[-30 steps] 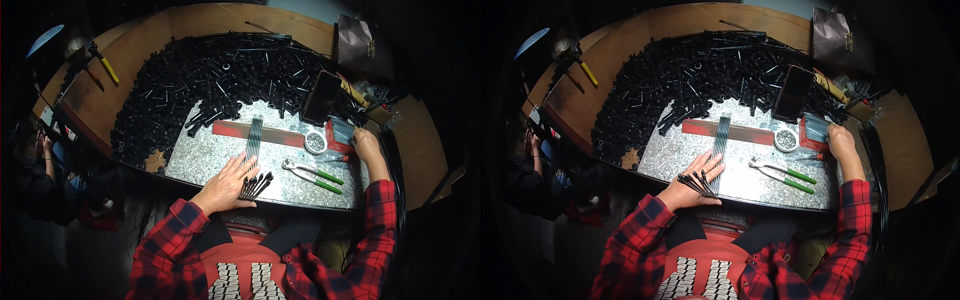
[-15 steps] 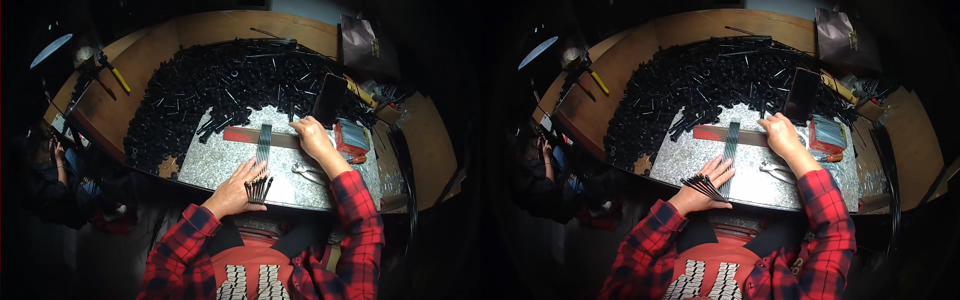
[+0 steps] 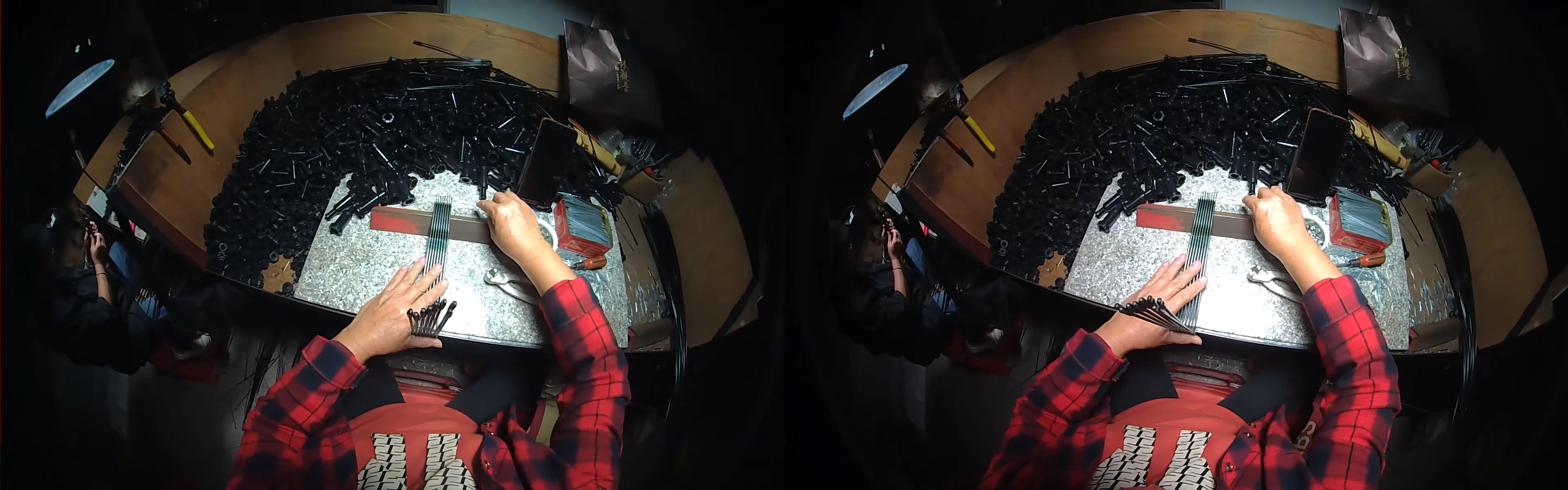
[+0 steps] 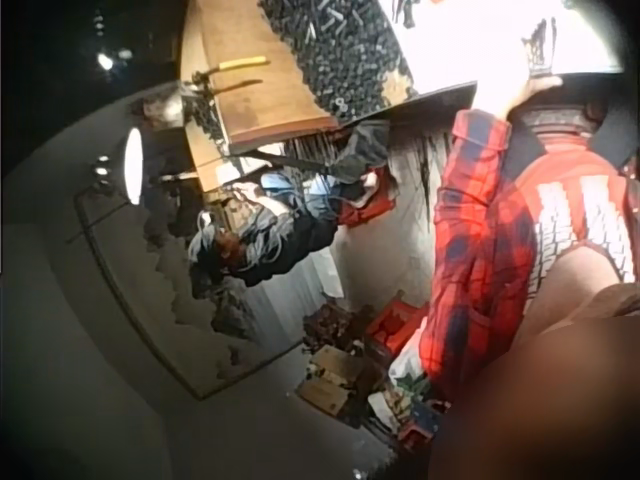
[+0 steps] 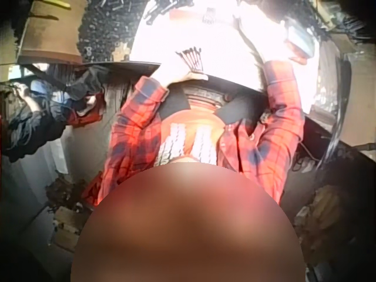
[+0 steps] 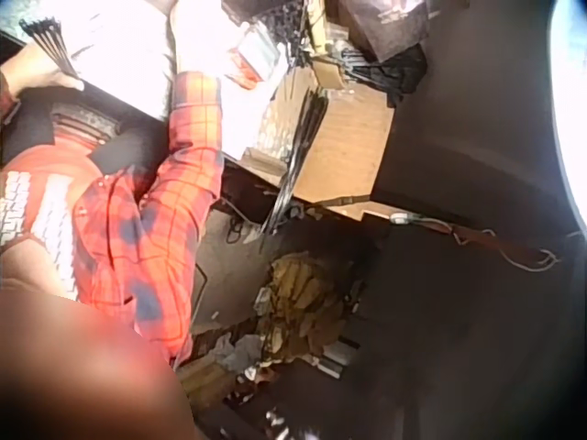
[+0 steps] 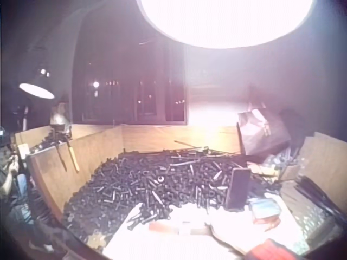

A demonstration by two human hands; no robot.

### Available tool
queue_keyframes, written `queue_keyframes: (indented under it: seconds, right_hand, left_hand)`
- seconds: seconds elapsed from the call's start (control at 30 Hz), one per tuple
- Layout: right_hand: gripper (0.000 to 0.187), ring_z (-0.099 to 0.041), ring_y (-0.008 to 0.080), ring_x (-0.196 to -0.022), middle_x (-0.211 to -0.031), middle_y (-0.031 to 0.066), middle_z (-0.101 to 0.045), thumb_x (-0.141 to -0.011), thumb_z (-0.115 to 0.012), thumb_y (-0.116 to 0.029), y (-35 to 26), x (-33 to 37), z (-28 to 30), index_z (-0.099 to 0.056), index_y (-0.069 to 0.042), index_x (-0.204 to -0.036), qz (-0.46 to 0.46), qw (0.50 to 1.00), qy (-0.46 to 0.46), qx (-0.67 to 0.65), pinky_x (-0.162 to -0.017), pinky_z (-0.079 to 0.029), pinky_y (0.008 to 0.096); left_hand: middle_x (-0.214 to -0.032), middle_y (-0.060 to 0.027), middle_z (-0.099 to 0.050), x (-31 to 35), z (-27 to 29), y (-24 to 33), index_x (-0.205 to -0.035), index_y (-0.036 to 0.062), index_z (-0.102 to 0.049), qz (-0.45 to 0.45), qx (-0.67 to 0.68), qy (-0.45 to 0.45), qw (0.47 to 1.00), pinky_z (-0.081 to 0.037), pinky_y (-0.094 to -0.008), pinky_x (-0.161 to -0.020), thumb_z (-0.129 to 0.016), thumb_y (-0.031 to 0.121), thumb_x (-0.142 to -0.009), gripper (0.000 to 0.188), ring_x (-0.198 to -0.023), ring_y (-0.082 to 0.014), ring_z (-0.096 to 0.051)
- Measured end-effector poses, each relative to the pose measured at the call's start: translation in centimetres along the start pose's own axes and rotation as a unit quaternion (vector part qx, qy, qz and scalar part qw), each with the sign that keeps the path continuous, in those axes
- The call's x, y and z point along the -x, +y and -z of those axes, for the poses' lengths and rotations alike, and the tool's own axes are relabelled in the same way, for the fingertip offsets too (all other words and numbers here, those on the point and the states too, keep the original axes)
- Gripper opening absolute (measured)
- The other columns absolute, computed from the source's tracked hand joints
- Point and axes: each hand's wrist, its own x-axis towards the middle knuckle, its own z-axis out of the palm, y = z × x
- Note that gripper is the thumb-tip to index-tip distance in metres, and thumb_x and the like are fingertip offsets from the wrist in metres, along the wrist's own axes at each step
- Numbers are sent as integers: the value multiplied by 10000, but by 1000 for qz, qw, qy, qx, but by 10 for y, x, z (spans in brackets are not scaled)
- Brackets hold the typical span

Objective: Assembling black wire bundles and metallic components using a hammer, pliers, and a wrench at a factory workbench.

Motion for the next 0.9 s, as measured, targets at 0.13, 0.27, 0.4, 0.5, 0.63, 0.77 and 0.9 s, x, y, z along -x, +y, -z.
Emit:
queue_keyframes:
  seconds: [0.13, 0.27, 0.4, 0.5, 0.63, 0.77, 0.9]
  right_hand:
    - [241, -590, 288, -815, -808, 121, -620, -728, -540, -36, 0, 0, 0, -695, -67, -910, -1, 1000, -3, 8, -725, -504, 379]
    - [240, -589, 287, -820, -814, 117, -623, -733, -540, -41, 1, 0, -2, -696, -68, -913, -2, 1000, 0, 7, -727, -504, 379]
    - [241, -589, 285, -824, -823, 113, -626, -736, -543, -49, -1, 1, -1, -699, -71, -917, -3, 1000, 8, 11, -732, -502, 379]
    - [238, -589, 284, -824, -824, 113, -627, -738, -542, -53, 1, 2, -4, -701, -70, -915, -6, 1000, 6, 7, -735, -501, 380]
    - [232, -588, 286, -820, -819, 115, -626, -739, -542, -56, 0, 2, -3, -701, -70, -907, -9, 1000, 10, -1, -734, -499, 380]
    - [229, -588, 294, -814, -810, 117, -625, -741, -532, -60, 1, 2, -3, -700, -73, -895, -10, 1000, 14, -7, -733, -497, 385]
    - [238, -584, 306, -811, -804, 119, -621, -744, -517, -64, 5, 3, -6, -696, -73, -900, -10, 1000, 14, -22, -727, -493, 400]
  left_hand:
    - [-1477, -158, -302, -1, 1, 1, -1392, 69, -385, 3, 1, -3, 1000, -238, -485, -1121, -747, 501, -693, 898, -1385, -390, -226]
    - [-1481, -157, -298, 0, 1, 1, -1397, 74, -380, 4, -4, -7, 1000, -236, -481, -1123, -745, 504, -693, 902, -1385, -388, -227]
    - [-1483, -153, -295, -1, 1, 2, -1404, 79, -372, 8, -8, -9, 1000, -231, -474, -1128, -741, 512, -694, 910, -1387, -382, -227]
    - [-1485, -152, -293, -1, 1, 2, -1407, 80, -369, 11, -10, -11, 1000, -225, -471, -1131, -738, 514, -696, 911, -1388, -379, -227]
    - [-1486, -150, -291, 1, -1, 2, -1409, 82, -365, 12, -2, -13, 1000, -218, -475, -1132, -736, 512, -699, 910, -1389, -380, -224]
    - [-1461, -188, -308, 0, -3, 0, -1380, 49, -386, 5, -4, -9, 1000, -214, -487, -1131, -764, 509, -679, 920, -1384, -403, -214]
    - [-1460, -188, -309, -1, 0, 1, -1378, 49, -387, 3, -1, -7, 1000, -218, -489, -1129, -770, 501, -674, 920, -1382, -407, -217]
